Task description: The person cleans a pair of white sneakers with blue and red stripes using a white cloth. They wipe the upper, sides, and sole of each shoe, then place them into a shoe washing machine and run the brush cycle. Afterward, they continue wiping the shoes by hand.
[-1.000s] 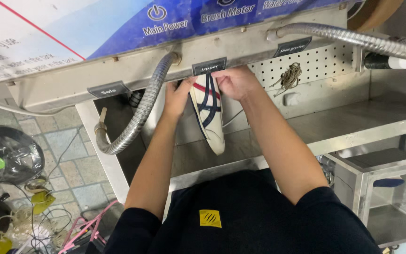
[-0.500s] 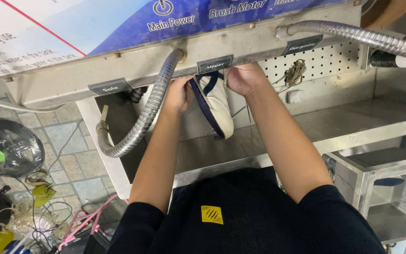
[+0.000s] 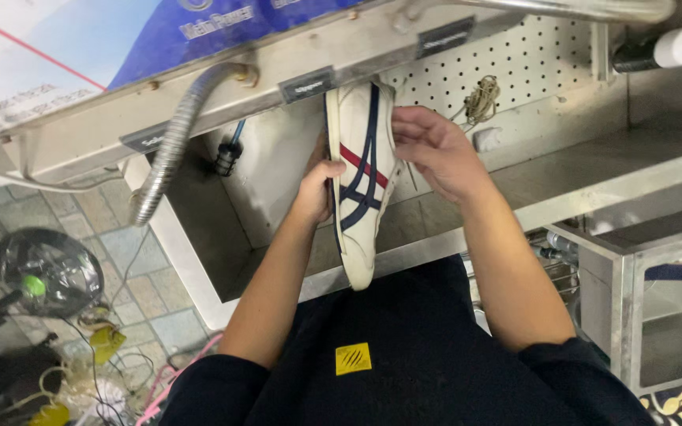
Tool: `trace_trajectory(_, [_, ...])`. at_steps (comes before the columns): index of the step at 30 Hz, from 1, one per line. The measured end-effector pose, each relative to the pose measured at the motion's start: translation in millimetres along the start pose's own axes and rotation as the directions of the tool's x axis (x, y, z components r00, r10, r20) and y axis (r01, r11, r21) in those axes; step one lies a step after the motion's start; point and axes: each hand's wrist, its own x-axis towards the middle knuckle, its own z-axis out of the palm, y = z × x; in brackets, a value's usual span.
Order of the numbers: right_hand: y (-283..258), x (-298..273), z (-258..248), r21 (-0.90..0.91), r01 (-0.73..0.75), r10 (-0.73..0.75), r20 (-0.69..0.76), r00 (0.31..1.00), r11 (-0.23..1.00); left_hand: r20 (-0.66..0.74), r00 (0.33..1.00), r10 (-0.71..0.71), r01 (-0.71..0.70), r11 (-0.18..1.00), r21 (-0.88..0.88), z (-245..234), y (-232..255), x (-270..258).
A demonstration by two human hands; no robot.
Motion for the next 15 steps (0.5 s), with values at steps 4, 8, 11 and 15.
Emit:
trace_trajectory(4, [-37.9,-113.4,-46.9,-0.786,0.213,-0.513,-0.151,0.845,0.581,0.122,0.967,-0.225,0.214,0.972,0.093,78.3,-21.8,-2.3])
trace_trajectory(8, [-51.7,-218.7,-85.3,-0.994,0.110,-0.661,0.100,0.744,-0.026,0.197,0.812,-0.549,0.529,0.836,0.149,162.6,-86.1,8.0])
trace_trajectory(11, [-39.0,-304.5,-126.8,-1.000,0.016,-0.749,0.020,0.662,-0.012,0.247,0.667,-0.703,0.658,0.712,0.246,225.6,-164.8,0.0])
trace_trajectory(15, [-3.4,-414.3,-204.6,-0.998,-0.043,-0.882,-0.067,0.467,0.052,0.244,0.432,-0.868,0.750,0.496,0.439,300.2,-280.9,-3.9])
